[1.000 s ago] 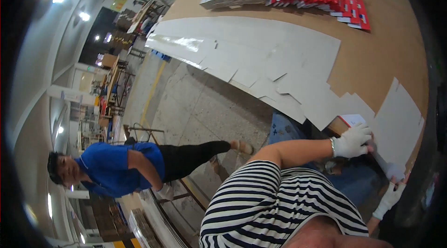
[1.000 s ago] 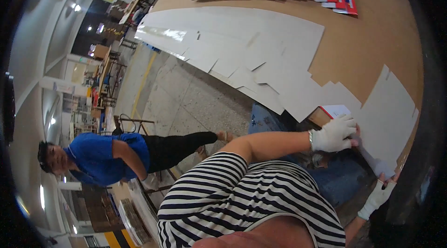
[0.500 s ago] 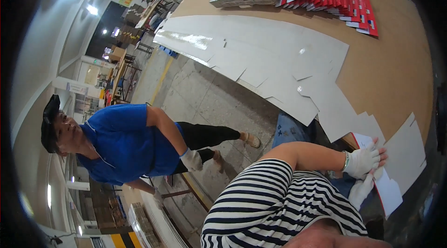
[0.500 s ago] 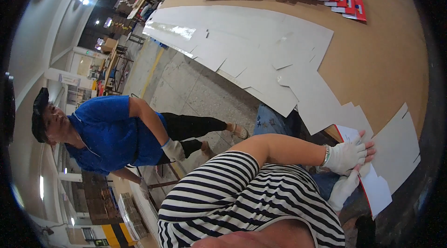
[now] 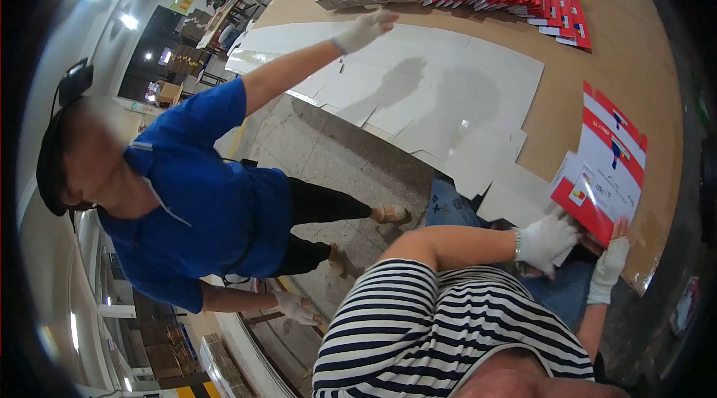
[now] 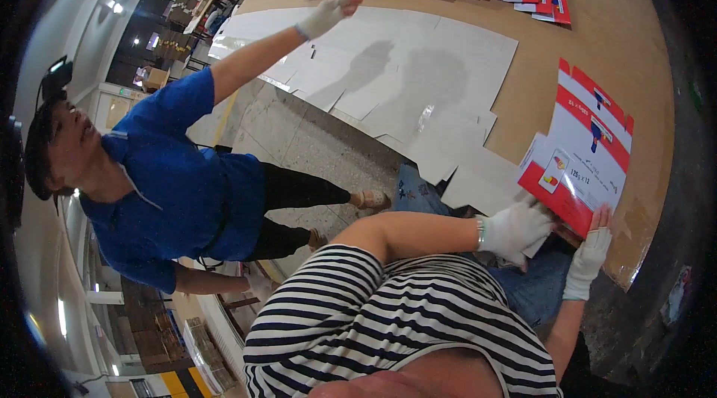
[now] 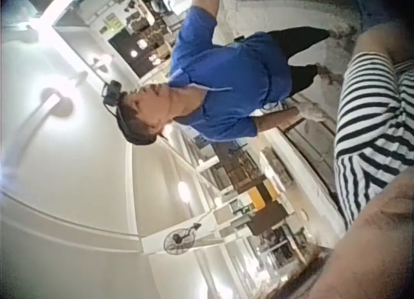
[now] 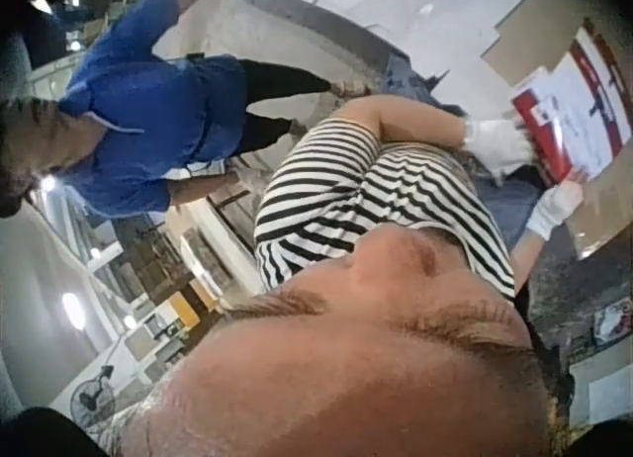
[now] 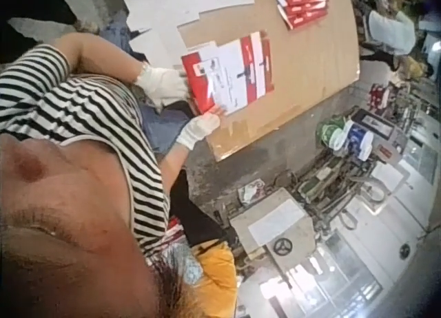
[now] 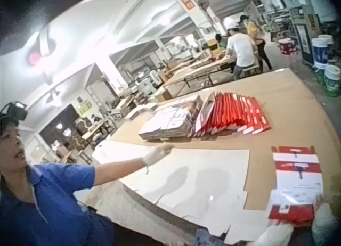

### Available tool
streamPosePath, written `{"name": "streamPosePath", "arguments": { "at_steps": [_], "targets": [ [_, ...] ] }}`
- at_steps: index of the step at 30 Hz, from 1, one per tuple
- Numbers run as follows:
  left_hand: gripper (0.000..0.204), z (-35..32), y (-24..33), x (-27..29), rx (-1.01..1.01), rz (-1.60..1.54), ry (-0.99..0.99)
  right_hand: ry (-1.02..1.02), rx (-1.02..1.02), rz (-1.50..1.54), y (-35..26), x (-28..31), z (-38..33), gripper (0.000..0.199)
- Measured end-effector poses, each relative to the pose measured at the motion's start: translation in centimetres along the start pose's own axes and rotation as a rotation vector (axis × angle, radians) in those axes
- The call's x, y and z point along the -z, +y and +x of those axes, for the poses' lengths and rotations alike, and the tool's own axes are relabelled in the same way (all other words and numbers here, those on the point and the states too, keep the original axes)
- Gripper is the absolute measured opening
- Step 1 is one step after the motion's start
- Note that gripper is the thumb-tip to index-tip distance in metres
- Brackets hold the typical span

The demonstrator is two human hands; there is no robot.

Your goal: Folding and stacking printed cardboard boxes at a workstation.

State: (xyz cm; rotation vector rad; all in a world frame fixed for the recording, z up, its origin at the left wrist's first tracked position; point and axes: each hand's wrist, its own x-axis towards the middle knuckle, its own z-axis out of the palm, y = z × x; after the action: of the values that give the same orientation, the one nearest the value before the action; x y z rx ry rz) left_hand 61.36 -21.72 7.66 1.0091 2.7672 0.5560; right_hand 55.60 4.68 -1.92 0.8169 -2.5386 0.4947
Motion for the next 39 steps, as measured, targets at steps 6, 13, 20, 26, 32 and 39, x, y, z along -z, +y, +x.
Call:
{"name": "streamPosePath", "arguments": {
  "at_steps": [6, 13, 20, 26, 32, 39],
  "targets": [
    [0.047, -7.8, -6.2, -1.7, 0.231, 0.384, 0.148, -0.086, -0.052, -0.059, 4.3, 1.2, -0.4, 0.053],
    [0.022, -7.8, -11.6, 1.6, -0.081, -0.062, 0.378, -0.16, -0.115, -0.029, 6.4, 0.7, -1.7, 0.048],
    [0.015, -4.9, -10.7, -0.5, 0.487, -0.265, 0.496, 0.079, -0.462, 0.544, 5.0, 0.5, -2.4, 0.054],
    [0.045, -3.0, -10.0, -2.6, 0.393, 0.187, 0.436, -0.292, -0.071, -0.008, 0.0, 4.5, 1.6, 0.067],
    [0.091, -2.7, -6.0, 0.4, 0.283, 0.076, 0.227, -0.402, 0.139, -0.018, -7.2, 3.9, 4.9, 0.064],
    [0.066, -8.2, -7.0, 3.0, 0.255, 0.542, 0.027, -0.377, 0.146, 0.004, -6.2, 3.2, 3.2, 0.059]
  ]
}}
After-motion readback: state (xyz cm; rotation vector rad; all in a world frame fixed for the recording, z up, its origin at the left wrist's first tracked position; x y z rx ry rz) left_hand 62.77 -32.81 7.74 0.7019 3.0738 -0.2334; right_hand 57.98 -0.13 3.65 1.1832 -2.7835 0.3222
